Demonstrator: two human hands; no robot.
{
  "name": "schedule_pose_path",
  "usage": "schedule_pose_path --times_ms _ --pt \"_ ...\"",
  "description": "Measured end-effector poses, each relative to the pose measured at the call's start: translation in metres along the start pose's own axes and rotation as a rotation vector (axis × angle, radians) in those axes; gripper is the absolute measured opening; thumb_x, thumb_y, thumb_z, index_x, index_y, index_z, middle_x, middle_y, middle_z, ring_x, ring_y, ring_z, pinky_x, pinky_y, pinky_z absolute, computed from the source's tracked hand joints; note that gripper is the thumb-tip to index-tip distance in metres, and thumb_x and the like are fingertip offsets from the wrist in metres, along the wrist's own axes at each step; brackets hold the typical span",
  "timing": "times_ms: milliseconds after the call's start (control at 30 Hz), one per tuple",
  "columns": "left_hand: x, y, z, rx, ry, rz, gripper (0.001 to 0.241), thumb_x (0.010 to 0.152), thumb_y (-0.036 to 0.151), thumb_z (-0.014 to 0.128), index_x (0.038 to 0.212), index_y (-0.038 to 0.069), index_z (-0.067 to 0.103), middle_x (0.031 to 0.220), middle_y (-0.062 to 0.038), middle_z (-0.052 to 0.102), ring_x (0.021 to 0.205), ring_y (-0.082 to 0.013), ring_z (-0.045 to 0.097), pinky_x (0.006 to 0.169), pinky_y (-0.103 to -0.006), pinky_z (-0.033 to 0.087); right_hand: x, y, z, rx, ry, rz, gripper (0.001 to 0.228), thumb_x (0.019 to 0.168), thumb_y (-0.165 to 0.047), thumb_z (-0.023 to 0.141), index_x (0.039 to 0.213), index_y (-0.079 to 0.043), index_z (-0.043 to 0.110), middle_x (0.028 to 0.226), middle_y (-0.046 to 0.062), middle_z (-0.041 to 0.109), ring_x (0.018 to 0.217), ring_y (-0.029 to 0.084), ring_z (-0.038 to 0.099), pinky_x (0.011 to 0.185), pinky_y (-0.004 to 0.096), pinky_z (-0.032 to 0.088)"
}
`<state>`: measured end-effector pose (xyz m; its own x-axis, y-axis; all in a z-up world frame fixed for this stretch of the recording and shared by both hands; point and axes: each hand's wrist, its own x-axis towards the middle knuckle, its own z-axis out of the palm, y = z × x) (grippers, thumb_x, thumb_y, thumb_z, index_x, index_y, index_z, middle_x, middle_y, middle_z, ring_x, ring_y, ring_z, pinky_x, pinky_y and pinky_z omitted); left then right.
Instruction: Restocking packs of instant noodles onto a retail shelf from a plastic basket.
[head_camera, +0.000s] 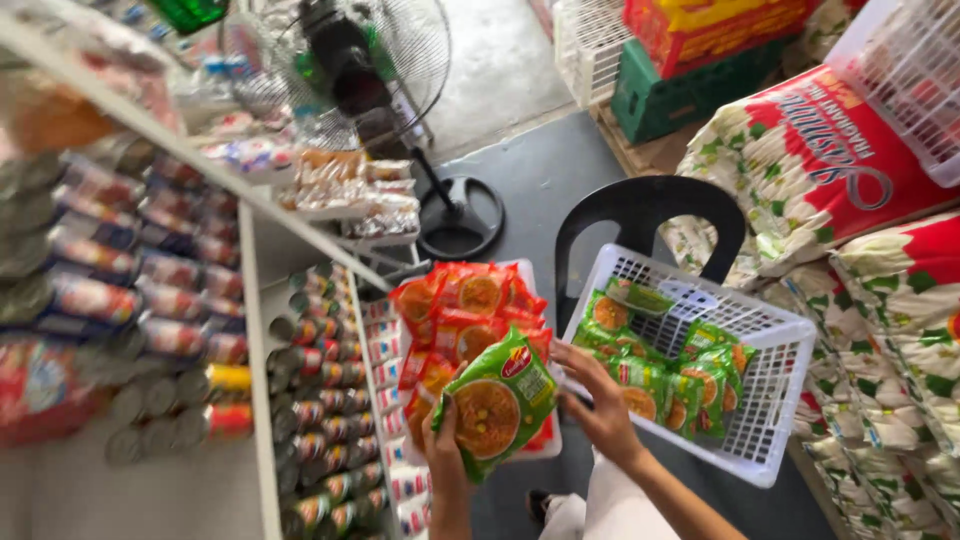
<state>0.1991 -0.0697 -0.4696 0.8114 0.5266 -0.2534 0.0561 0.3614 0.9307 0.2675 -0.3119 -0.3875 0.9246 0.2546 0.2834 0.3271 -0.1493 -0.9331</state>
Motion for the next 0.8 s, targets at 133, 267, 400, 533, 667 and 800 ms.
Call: schedule_pose_path --times_ms 133,267,400,533,667,800 --pt "-0.06 0.094 -0.012 -0.316 -0.275 -0.095 0.053 0.102 0.028 0.055 0.141 -0.006 0.057 0.137 -0.021 0.064 0.122 -0.0296 0.065 0.102 -0.0419 0.052 -0.002 -0.025 0.038 0.573 -0.14 0.277 0.058 0.1 -0.034 0.061 0.152 -0.011 0.05 0.133 0.01 0.067 0.115 0.017 0.063 0.1 0.035 0.052" --pt "-0.093 0.106 -0.05 -0.389 -0.305 -0.079 0.058 0.103 0.033 0.05 0.146 -0.006 0.051 0.142 -0.021 0.061 0.127 -0.0291 0.063 0.106 -0.0412 0.052 -0.025 -0.046 0.082 0.56 -0.219 0.181 0.038 0.107 -0.026 0.057 0.132 0.001 0.066 0.115 0.007 0.071 0.105 0.011 0.065 0.09 0.028 0.053" --pt "-0.132 0.141 -0.073 -0.423 -0.271 0.017 0.069 0.106 0.049 0.04 0.151 -0.002 0.048 0.141 -0.021 0.061 0.123 -0.0307 0.063 0.101 -0.0437 0.052 -0.029 -0.087 0.11 0.622 -0.262 0.163 0.023 0.103 -0.014 0.061 0.119 0.0 0.066 0.103 0.003 0.071 0.092 0.009 0.068 0.078 0.024 0.058" --pt "-0.161 0.16 -0.1 -0.416 -0.208 0.123 0.078 0.103 0.058 0.032 0.151 -0.001 0.047 0.144 -0.019 0.06 0.127 -0.0274 0.063 0.107 -0.0418 0.05 -0.034 -0.11 0.128 0.749 -0.364 0.086 0.016 0.106 -0.012 0.059 0.115 0.0 0.065 0.1 0.002 0.07 0.092 0.005 0.064 0.078 0.022 0.054" --pt "-0.202 0.185 -0.111 -0.377 -0.131 0.232 0.072 0.105 0.053 0.031 0.15 0.001 0.048 0.143 -0.019 0.06 0.127 -0.0257 0.064 0.107 -0.04 0.051 -0.028 -0.122 0.149 0.817 -0.456 0.105 0.014 0.105 -0.011 0.059 0.113 0.0 0.062 0.099 0.001 0.066 0.09 0.004 0.061 0.077 0.022 0.054" --pt "-0.233 0.208 -0.121 -0.237 0.055 0.292 0.061 0.107 0.041 0.037 0.148 -0.001 0.053 0.143 -0.016 0.063 0.123 -0.0221 0.064 0.102 -0.0345 0.051 -0.027 -0.147 0.172 0.681 -0.582 -0.066 0.016 0.111 -0.014 0.055 0.112 0.0 0.062 0.098 -0.001 0.063 0.093 0.003 0.059 0.082 0.02 0.051"
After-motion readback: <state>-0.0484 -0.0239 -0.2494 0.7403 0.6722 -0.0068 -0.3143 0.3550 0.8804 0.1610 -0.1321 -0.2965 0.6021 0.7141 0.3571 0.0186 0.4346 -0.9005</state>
